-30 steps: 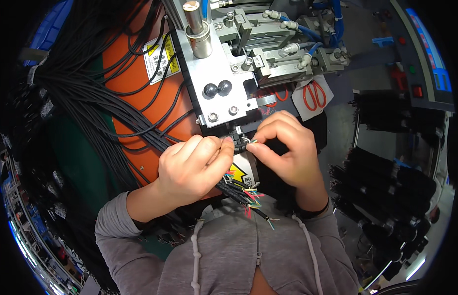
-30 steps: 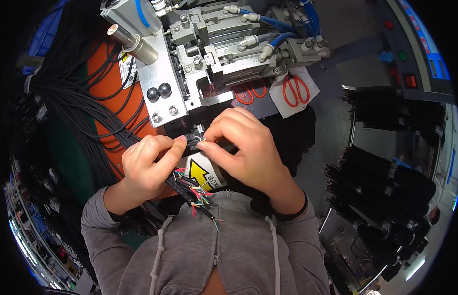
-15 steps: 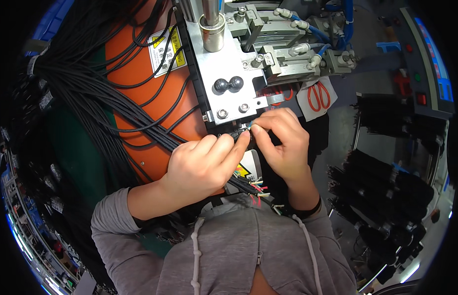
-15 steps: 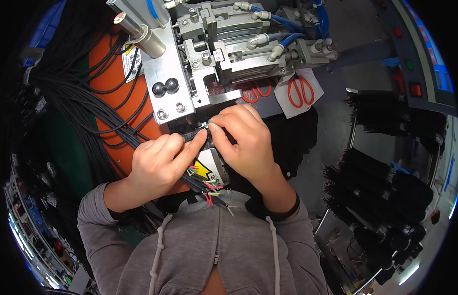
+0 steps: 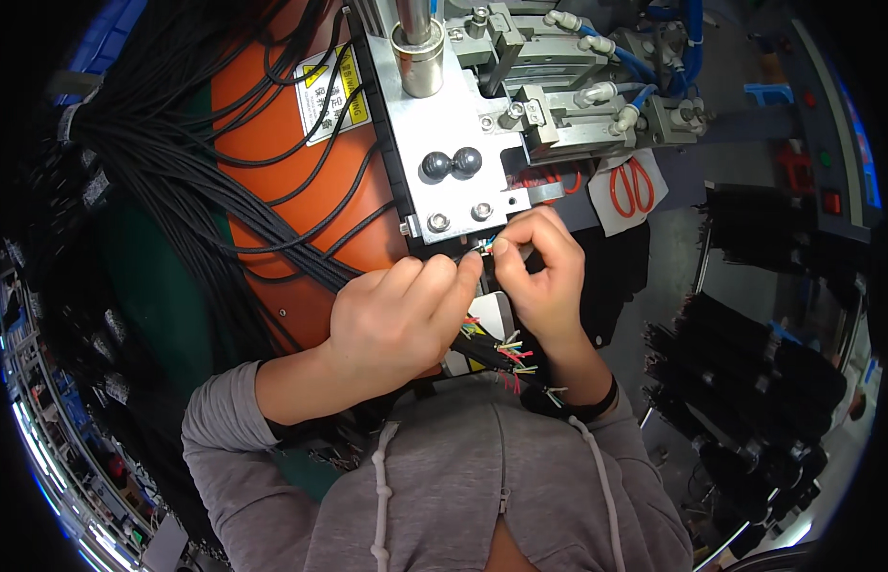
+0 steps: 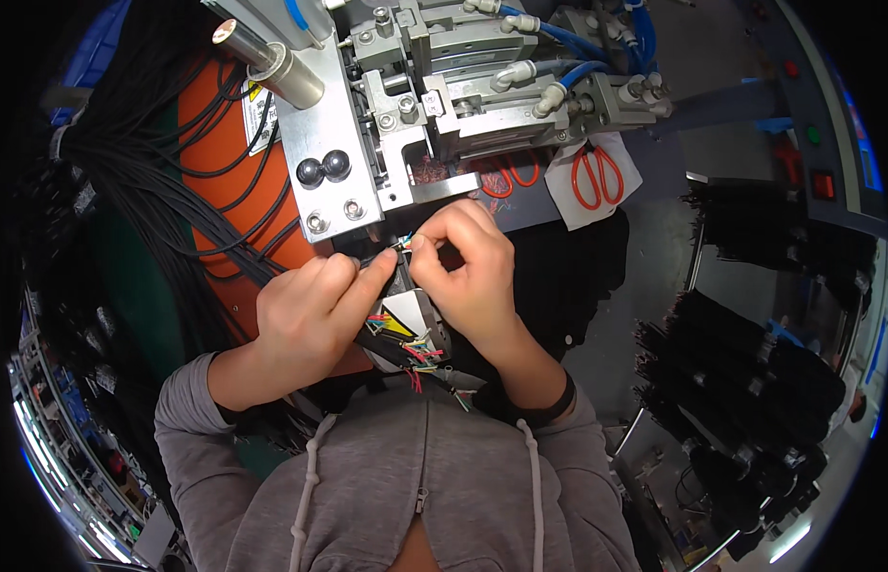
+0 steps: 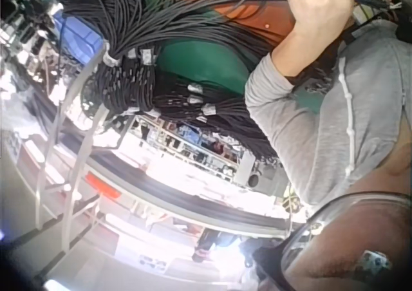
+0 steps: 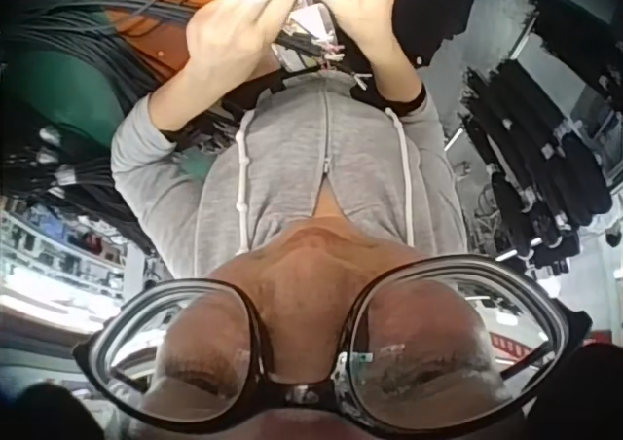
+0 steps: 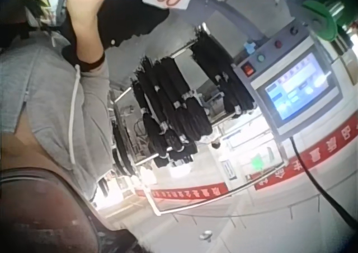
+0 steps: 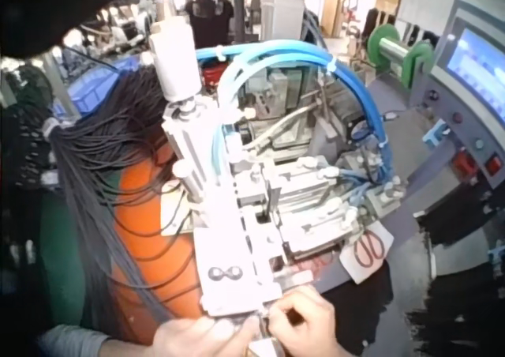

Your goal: The person gathers and organizes bundles of cables on a workbench, then inserts the exposed wire ends into a machine one by one.

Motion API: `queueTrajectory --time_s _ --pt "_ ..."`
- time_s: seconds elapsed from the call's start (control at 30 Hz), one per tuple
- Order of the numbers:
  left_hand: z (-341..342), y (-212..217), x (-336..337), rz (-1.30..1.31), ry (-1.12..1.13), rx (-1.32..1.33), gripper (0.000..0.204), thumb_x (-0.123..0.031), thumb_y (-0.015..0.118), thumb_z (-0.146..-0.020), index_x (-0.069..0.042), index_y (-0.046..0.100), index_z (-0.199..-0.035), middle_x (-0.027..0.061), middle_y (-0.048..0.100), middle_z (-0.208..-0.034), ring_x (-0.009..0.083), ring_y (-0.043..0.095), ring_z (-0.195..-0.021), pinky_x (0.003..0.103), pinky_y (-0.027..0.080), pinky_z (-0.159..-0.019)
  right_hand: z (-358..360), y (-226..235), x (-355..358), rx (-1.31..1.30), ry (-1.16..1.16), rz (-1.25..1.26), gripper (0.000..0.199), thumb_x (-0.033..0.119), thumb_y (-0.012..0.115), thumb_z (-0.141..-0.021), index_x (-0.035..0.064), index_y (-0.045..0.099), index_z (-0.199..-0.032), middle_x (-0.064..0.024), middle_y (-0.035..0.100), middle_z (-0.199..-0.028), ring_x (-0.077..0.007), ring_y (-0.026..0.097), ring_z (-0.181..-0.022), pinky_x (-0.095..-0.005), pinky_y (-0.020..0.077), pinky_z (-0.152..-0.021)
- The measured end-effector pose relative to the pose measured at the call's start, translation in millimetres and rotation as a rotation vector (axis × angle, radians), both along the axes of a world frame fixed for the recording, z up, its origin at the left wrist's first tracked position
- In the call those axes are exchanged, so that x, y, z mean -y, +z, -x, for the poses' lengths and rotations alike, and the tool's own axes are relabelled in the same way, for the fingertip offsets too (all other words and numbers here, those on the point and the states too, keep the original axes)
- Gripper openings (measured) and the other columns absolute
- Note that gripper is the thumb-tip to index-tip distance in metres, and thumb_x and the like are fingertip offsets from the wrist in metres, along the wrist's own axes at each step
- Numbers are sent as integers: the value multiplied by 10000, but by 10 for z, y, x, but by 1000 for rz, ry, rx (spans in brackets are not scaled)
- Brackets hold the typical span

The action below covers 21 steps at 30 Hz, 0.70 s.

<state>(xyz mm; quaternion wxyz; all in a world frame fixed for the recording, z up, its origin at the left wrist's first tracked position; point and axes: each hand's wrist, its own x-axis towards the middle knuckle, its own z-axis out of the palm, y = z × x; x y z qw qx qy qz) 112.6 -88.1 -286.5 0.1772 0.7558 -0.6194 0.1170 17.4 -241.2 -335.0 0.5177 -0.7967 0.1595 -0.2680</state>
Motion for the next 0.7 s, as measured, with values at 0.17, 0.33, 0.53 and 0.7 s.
queueTrajectory --time_s 0.17,0.33,0.53,0.7 --pt "-28 43 12 -36 25 -45 359 -96 638 -662 -79 690 -1017 -3 545 -791 129 524 -592 255 388 -479 51 -92 -10 -167 26 -586 53 16 613 -776 0 564 -767 -43 534 -702 -117 499 -642 -258 396 -585" --pt "-94 -32 28 130 -7 -83 251 -115 653 -705 -60 678 -948 -17 517 -761 84 532 -617 221 343 -461 22 -72 -76 -12 -10 -161 58 33 582 -851 19 562 -799 23 512 -761 -41 445 -684 -188 361 -631" --pt "-1 120 -113 -46 91 -80 216 -97 668 -718 -52 675 -929 -2 531 -763 97 570 -631 244 418 -511 35 -49 -28 -67 -13 -324 49 29 638 -828 25 590 -822 -2 547 -759 -77 497 -684 -232 406 -636" --pt "0 111 -118 -72 176 -111 190 -83 662 -719 -41 673 -904 8 525 -751 111 583 -632 278 462 -552 -21 193 90 296 386 224 144 29 723 -759 22 672 -893 -66 642 -836 -193 615 -756 -304 465 -673"
